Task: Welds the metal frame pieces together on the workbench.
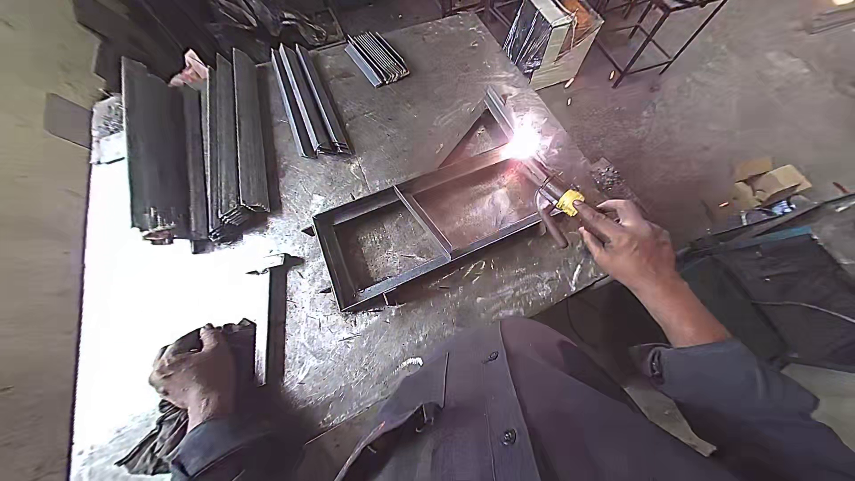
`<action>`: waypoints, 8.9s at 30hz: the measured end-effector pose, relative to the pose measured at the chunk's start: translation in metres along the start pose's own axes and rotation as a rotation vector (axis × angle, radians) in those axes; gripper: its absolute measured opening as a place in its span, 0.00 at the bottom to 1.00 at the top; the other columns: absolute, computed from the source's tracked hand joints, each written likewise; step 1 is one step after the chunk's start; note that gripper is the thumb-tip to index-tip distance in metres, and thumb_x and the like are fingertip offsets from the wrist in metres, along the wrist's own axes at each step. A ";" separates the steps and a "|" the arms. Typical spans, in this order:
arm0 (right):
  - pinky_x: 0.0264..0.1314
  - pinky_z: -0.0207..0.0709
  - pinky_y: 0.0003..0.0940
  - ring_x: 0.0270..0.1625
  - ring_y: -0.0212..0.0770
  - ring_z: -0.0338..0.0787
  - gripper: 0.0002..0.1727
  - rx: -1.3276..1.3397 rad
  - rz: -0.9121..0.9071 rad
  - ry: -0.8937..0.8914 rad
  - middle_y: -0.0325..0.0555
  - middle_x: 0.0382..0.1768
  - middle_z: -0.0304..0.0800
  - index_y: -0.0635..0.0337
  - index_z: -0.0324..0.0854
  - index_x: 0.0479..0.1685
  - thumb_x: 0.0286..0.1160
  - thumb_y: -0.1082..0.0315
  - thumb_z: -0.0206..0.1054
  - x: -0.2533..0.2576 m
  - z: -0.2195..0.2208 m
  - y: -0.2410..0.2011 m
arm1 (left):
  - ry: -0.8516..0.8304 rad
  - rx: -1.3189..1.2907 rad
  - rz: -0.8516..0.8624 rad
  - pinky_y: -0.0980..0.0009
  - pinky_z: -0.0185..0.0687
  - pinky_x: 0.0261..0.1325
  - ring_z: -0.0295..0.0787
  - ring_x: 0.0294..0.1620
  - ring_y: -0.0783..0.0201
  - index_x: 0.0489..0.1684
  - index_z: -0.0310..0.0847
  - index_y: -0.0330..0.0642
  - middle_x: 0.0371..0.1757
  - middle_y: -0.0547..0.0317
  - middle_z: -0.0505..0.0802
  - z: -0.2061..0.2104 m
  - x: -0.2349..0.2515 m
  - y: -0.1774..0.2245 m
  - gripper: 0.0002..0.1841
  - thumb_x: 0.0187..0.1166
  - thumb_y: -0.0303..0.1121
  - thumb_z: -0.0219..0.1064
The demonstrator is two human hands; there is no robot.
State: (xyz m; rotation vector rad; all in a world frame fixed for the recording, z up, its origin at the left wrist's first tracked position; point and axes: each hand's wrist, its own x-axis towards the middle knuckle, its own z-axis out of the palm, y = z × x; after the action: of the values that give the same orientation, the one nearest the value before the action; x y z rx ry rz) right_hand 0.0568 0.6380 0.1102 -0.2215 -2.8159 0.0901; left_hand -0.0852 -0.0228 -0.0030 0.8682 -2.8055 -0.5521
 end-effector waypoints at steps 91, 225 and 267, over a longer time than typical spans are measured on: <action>0.42 0.88 0.45 0.39 0.39 0.93 0.34 0.765 -0.513 -0.447 0.47 0.54 0.94 0.40 0.73 0.86 0.76 0.62 0.74 0.116 0.029 -0.196 | 0.245 0.078 -0.385 0.33 0.61 0.80 0.70 0.83 0.36 0.68 0.84 0.44 0.80 0.38 0.79 -0.036 -0.116 -0.066 0.25 0.87 0.50 0.54; 0.50 0.84 0.59 0.47 0.50 0.94 0.33 0.623 -0.528 -0.454 0.54 0.56 0.94 0.42 0.72 0.86 0.79 0.61 0.72 0.113 0.027 -0.211 | 0.259 0.057 -0.380 0.35 0.61 0.81 0.70 0.83 0.40 0.67 0.85 0.46 0.79 0.42 0.79 -0.035 -0.115 -0.072 0.24 0.86 0.51 0.55; 0.52 0.84 0.60 0.49 0.51 0.95 0.32 0.585 -0.563 -0.431 0.53 0.54 0.95 0.41 0.73 0.85 0.79 0.61 0.72 0.112 0.030 -0.211 | 0.260 0.074 -0.377 0.34 0.62 0.79 0.70 0.84 0.39 0.66 0.85 0.45 0.79 0.41 0.80 -0.037 -0.115 -0.069 0.24 0.86 0.50 0.54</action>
State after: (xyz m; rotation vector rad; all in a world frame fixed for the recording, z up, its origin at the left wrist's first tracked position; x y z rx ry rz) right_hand -0.0881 0.4473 0.1341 0.7991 -2.9756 0.8968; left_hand 0.0541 -0.0205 0.0000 1.3886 -2.4533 -0.3501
